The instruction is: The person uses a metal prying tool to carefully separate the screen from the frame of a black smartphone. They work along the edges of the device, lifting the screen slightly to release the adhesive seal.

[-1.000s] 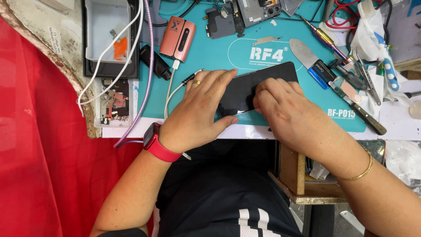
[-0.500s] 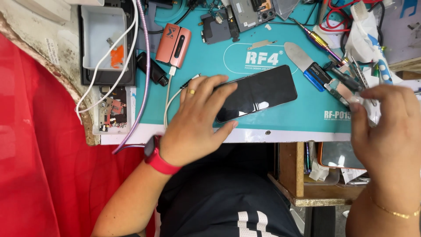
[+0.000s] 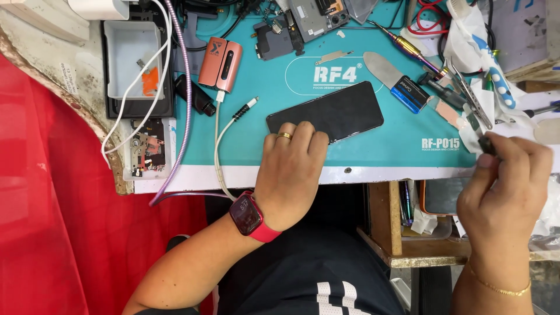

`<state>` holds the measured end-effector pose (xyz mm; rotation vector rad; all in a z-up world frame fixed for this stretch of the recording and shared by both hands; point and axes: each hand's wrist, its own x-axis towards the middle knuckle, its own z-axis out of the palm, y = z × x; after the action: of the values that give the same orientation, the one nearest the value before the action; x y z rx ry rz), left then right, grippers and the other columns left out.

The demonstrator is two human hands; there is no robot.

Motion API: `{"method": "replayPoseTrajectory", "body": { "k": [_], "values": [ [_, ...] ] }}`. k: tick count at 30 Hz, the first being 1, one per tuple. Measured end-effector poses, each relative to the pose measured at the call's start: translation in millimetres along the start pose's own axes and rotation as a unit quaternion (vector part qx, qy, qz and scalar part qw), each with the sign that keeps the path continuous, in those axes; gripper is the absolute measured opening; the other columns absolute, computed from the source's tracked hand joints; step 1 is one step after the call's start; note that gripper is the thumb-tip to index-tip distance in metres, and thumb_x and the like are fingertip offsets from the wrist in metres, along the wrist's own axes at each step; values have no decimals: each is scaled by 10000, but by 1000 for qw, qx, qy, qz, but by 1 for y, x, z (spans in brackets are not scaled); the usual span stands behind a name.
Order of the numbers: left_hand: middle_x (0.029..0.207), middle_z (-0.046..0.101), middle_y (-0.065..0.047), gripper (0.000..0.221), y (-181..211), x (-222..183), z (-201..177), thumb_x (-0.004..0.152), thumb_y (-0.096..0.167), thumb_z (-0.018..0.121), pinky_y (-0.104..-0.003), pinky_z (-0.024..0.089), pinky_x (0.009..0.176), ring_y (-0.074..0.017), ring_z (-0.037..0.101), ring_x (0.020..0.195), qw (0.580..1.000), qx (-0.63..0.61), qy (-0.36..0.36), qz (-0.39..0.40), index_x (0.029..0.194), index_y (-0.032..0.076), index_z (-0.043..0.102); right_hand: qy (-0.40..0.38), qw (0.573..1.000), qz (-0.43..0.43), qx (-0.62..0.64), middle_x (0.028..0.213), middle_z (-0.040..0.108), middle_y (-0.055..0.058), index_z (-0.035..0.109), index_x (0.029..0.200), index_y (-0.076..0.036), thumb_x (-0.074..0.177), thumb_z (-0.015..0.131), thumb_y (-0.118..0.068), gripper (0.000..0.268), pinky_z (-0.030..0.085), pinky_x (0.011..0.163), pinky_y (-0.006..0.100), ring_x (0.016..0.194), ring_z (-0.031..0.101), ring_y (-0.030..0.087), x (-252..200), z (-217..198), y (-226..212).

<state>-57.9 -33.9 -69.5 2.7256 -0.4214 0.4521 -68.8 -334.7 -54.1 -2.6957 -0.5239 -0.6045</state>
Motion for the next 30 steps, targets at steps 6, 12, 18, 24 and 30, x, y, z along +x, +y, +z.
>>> {"method": "replayPoseTrajectory", "body": {
  "k": [6,12,18,24,30],
  "values": [
    [833,493,-69,168,-6,4,-6,985,-11,576,-441,426,588,-299,501,718,995,-64,-64,-30,847,76,539,-151,979,80,112,1222,662,172,660,1321,-11,989,592,-45,341,518,970,431,1111,630,347,-12,6,-69],
    [832,503,-63,160,-8,4,-11,999,16,604,-432,420,601,-288,509,716,994,-75,-68,-26,864,76,542,-138,976,74,151,1176,645,139,642,1306,8,1009,588,-73,312,562,816,386,981,668,286,-14,25,-108],
    [816,486,-60,218,-9,5,-11,886,-130,493,-425,406,594,-284,478,691,993,-87,-76,-28,845,81,527,-131,979,72,140,1177,633,130,647,1316,-6,999,620,-57,322,582,773,384,967,676,267,-12,32,-115],
    [844,560,-108,104,-31,29,-27,967,17,501,-483,426,626,-354,555,739,968,-213,-130,-6,884,56,551,-141,975,71,155,1158,622,110,632,1355,-37,988,646,-77,369,592,677,406,963,660,267,-10,36,-124],
    [823,702,-50,168,-51,70,-16,856,71,510,-475,458,595,-299,632,767,926,-195,-313,76,784,127,651,-137,978,65,146,1098,670,86,668,1334,-47,996,655,-95,341,570,700,398,890,671,256,-7,35,-133]
  ]
}}
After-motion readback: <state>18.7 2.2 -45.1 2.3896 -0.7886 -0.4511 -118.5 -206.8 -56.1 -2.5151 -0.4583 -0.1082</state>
